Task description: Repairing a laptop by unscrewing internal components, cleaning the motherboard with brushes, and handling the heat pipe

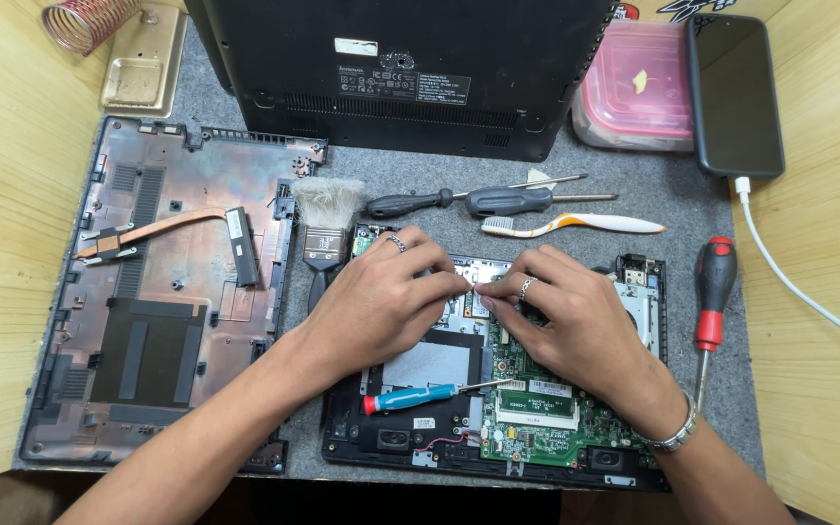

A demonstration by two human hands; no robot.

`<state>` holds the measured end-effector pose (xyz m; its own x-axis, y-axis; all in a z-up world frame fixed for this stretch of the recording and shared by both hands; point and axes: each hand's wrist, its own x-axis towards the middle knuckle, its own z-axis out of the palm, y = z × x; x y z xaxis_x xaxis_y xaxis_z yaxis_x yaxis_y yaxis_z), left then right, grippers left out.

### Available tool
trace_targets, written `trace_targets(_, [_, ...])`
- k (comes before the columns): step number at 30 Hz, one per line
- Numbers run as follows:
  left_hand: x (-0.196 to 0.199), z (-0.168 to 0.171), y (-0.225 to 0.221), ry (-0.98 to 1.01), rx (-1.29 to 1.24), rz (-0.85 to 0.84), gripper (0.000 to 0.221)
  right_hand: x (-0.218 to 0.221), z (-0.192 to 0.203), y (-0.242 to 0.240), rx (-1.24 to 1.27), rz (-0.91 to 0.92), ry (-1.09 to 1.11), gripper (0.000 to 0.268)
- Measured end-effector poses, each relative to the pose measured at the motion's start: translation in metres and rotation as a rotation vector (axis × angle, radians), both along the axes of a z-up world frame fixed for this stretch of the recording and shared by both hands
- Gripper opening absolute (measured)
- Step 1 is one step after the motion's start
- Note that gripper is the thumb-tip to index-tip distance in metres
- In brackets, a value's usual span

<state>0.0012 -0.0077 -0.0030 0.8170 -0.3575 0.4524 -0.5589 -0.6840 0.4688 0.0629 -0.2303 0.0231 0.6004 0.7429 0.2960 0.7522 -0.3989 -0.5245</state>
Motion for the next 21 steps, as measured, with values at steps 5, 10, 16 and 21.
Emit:
trace_targets(5, [0.001, 0.003, -0.001, 0.015, 0.0, 0.004, 0.008, -0.001, 0.001, 0.001, -0.003, -0.006, 0.002, 0.005])
trace_targets(10, [0.0, 0.003, -0.002, 0.03, 0.015, 0.002, 0.008, -0.001, 0.0, 0.0, -0.002, -0.002, 0.0, 0.005])
trace_targets(16, [0.0, 0.001, -0.002, 0.012, -0.001, 0.004, 0.009, -0.001, 0.0, 0.0, 0.003, -0.011, 0.0, 0.005])
trace_targets(21, [0.0, 0.003, -0.002, 0.024, 0.011, -0.012, 0.01, -0.001, 0.001, 0.001, 0.001, -0.008, 0.003, 0.005])
